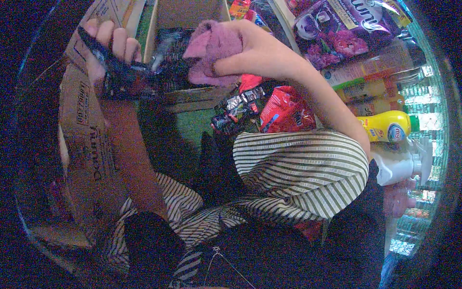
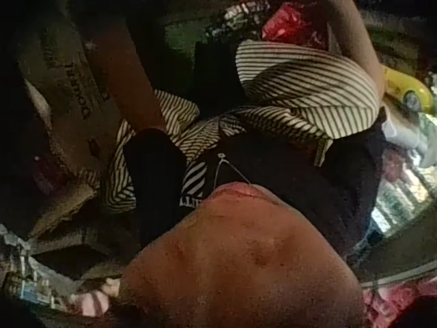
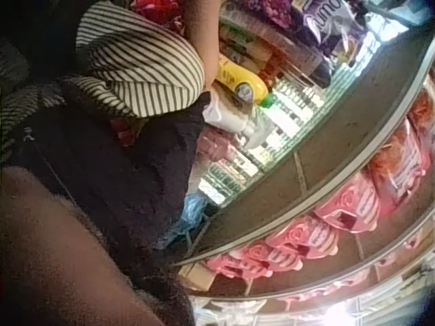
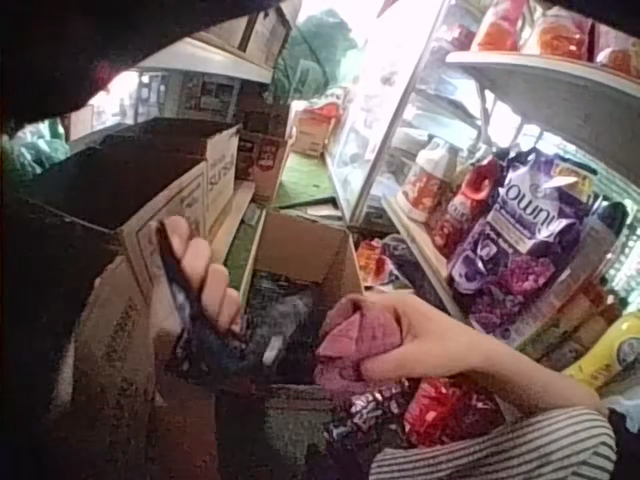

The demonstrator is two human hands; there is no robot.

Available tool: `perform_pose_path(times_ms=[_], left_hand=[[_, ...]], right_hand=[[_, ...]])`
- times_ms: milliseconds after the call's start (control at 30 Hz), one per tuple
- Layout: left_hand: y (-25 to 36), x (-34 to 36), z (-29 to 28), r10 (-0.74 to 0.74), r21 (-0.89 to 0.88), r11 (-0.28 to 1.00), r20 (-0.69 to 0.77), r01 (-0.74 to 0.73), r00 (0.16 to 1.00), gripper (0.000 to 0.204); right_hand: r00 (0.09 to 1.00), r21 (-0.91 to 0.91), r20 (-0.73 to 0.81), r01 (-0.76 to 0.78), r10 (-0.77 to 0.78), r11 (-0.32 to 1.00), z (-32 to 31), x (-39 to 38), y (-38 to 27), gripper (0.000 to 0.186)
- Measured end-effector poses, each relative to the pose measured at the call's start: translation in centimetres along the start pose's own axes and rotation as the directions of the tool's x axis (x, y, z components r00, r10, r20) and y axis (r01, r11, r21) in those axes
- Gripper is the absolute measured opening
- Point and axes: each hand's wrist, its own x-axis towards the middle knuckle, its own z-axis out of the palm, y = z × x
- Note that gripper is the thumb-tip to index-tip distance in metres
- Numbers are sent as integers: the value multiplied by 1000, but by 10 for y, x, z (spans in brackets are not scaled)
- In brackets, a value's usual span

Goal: The person sits on the floor and wipes small packaged items with a pink cloth. They pick up items from a cardboard box, wipe them, and place them back into the box or on the floor.

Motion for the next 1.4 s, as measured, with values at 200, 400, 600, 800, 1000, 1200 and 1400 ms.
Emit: perform_pose_path(times_ms=[200, 400, 600, 800, 1000, 1200, 1400], left_hand=[[-8, 14, -19, -150, -6, 987, 306, 159, 940, 32], [2, 8, -21, -135, 152, 984, 262, 97, 956, 33], [-14, 0, 2, 249, 630, 756, -24, -179, 968, 47], [-22, 3, 26, 297, 754, 657, -288, 24, 911, 69], [-17, 9, 37, -252, 517, 695, -477, 500, 842, 67], [-12, -1, 48, -259, 797, 372, -404, 476, 877, 40], [-6, 1, 52, -295, 721, 368, -508, 587, 809, 31]], right_hand=[[976, 87, -180, 142, -125, 986, 7, -3, -3, 46], [948, -117, 36, 319, -317, 940, 2, 4, -2, 37], [913, -334, 60, 399, -404, 854, 10, 6, 13, 27], [722, -813, 59, 435, -689, 387, -3, 3, -6, 31], [464, -951, 172, 310, -869, -22, -16, -3, -23, 15], [358, -975, 119, 217, -926, -42, -23, 2, -15, 27], [458, -991, 9, 126, -889, 55, -21, 0, -10, 30]])
